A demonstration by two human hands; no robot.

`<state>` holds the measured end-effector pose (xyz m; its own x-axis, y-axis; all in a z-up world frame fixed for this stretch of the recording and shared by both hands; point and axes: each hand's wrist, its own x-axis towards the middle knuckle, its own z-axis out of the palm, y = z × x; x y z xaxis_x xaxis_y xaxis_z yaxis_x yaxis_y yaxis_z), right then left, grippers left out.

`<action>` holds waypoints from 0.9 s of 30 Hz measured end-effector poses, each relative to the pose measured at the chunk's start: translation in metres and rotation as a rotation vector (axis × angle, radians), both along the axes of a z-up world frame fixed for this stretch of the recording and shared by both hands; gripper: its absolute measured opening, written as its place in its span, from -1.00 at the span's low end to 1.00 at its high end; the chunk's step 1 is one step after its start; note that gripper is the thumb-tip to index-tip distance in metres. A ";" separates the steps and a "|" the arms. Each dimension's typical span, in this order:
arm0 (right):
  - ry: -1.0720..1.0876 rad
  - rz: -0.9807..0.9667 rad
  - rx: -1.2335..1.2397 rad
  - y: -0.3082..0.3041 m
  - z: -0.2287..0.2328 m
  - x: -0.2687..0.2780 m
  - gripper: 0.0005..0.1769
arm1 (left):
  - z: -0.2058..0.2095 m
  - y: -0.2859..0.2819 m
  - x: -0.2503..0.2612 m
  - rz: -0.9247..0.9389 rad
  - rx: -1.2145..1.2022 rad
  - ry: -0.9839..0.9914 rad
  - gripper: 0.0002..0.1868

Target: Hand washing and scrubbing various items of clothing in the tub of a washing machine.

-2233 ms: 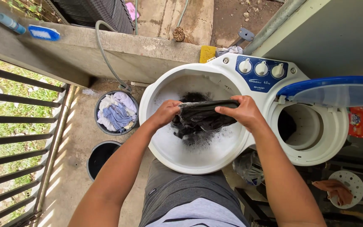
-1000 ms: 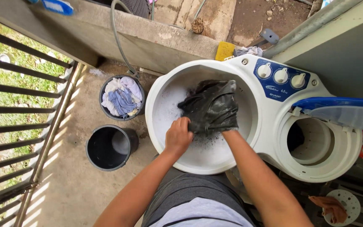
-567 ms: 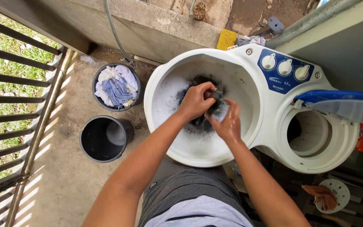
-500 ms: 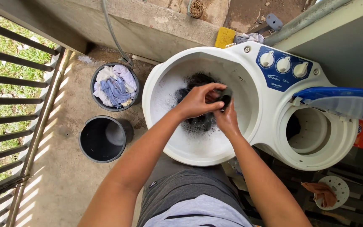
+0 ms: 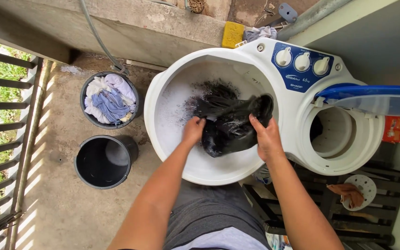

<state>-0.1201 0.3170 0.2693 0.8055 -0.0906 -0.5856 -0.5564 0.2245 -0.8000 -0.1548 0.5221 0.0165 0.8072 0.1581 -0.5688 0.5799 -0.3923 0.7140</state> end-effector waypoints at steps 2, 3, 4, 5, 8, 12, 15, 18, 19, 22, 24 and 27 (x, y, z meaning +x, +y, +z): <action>-0.046 0.050 -0.201 -0.025 0.001 0.003 -0.58 | 0.030 0.026 0.015 0.081 0.008 -0.128 -0.65; -0.092 0.100 -0.398 -0.037 0.001 0.004 -0.60 | 0.046 0.040 0.023 0.162 0.019 -0.257 -0.65; -0.094 0.096 -0.394 -0.052 -0.003 0.002 -0.60 | 0.076 0.058 0.030 0.159 0.023 -0.260 -0.65; -0.080 0.136 -0.613 -0.066 -0.007 -0.001 -0.74 | 0.107 0.077 0.037 0.148 0.103 -0.396 -0.70; -0.078 0.178 -0.894 -0.072 0.029 0.001 -0.87 | 0.210 0.124 0.060 0.060 0.282 -0.647 -0.80; -0.181 0.318 -1.196 -0.080 0.057 0.002 -0.70 | 0.272 0.156 0.076 -0.140 0.400 -0.726 -0.90; -0.434 0.563 -1.443 -0.081 0.062 0.005 -0.72 | 0.283 0.163 0.080 -0.511 0.468 -0.850 -0.89; -0.525 0.868 -1.156 -0.066 0.095 0.008 -0.81 | 0.280 0.162 0.080 -0.702 0.655 -0.707 -0.60; -0.528 0.865 -1.154 -0.064 0.096 0.008 -0.81 | 0.287 0.159 0.081 -0.704 0.659 -0.709 -0.60; -0.545 1.077 -1.063 -0.068 0.084 0.009 -0.32 | 0.302 0.153 0.081 -0.894 0.794 -0.637 -0.61; -0.225 1.135 -1.345 -0.079 0.054 0.009 -0.23 | 0.308 0.150 0.078 -1.100 0.663 -0.562 -0.54; -0.029 1.057 -1.458 -0.088 0.015 0.009 -0.48 | 0.298 0.140 0.058 -1.261 0.525 -0.567 -0.65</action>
